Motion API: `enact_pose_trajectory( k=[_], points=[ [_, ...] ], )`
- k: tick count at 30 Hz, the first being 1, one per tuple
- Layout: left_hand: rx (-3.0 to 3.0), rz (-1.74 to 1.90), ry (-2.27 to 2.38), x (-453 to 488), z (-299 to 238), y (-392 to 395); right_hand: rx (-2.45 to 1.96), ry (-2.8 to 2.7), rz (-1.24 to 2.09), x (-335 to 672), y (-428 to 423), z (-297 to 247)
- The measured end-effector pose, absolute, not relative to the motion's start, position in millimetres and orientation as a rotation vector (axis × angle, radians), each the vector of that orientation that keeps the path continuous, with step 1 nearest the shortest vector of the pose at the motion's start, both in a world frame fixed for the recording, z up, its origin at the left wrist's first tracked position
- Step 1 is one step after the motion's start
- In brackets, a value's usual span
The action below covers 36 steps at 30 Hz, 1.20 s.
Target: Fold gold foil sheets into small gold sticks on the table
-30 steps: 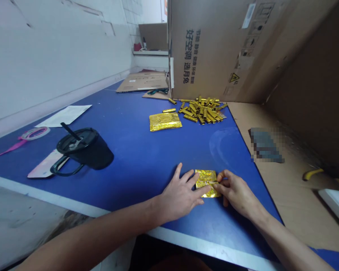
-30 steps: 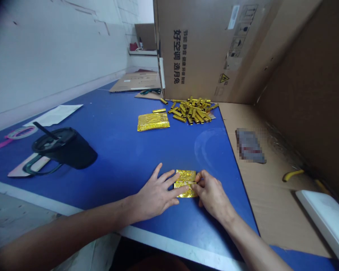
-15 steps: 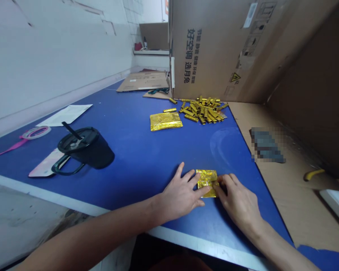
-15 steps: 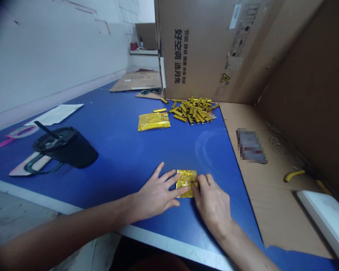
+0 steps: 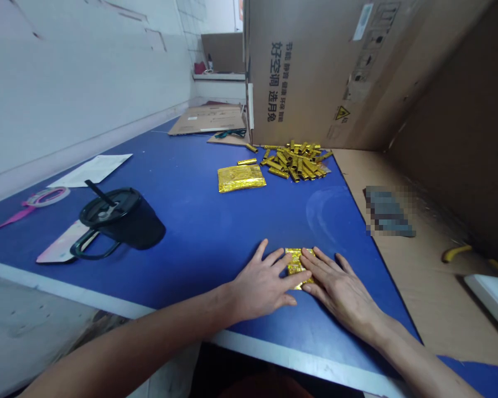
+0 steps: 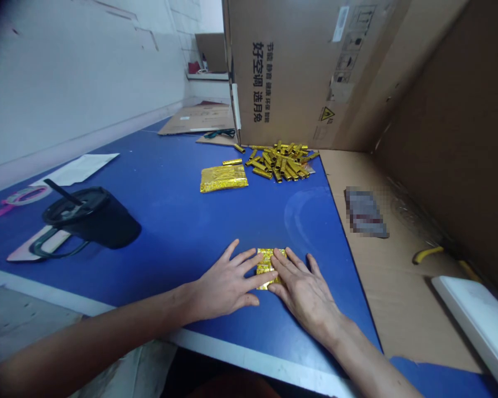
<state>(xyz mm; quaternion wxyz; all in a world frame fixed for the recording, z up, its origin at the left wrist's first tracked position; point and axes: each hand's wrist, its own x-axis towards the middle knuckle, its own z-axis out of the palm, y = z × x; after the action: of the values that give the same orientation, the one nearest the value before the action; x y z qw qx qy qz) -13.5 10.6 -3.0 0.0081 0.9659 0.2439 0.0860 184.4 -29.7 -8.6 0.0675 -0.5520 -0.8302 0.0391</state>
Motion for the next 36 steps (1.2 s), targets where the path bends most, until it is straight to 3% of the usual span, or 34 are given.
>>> enact_pose_trajectory(
  k=[36],
  points=[
    [2.792,0.098,0.513,-32,-4,25,-1.726,-2.446,0.056,174,-37,-21]
  ],
)
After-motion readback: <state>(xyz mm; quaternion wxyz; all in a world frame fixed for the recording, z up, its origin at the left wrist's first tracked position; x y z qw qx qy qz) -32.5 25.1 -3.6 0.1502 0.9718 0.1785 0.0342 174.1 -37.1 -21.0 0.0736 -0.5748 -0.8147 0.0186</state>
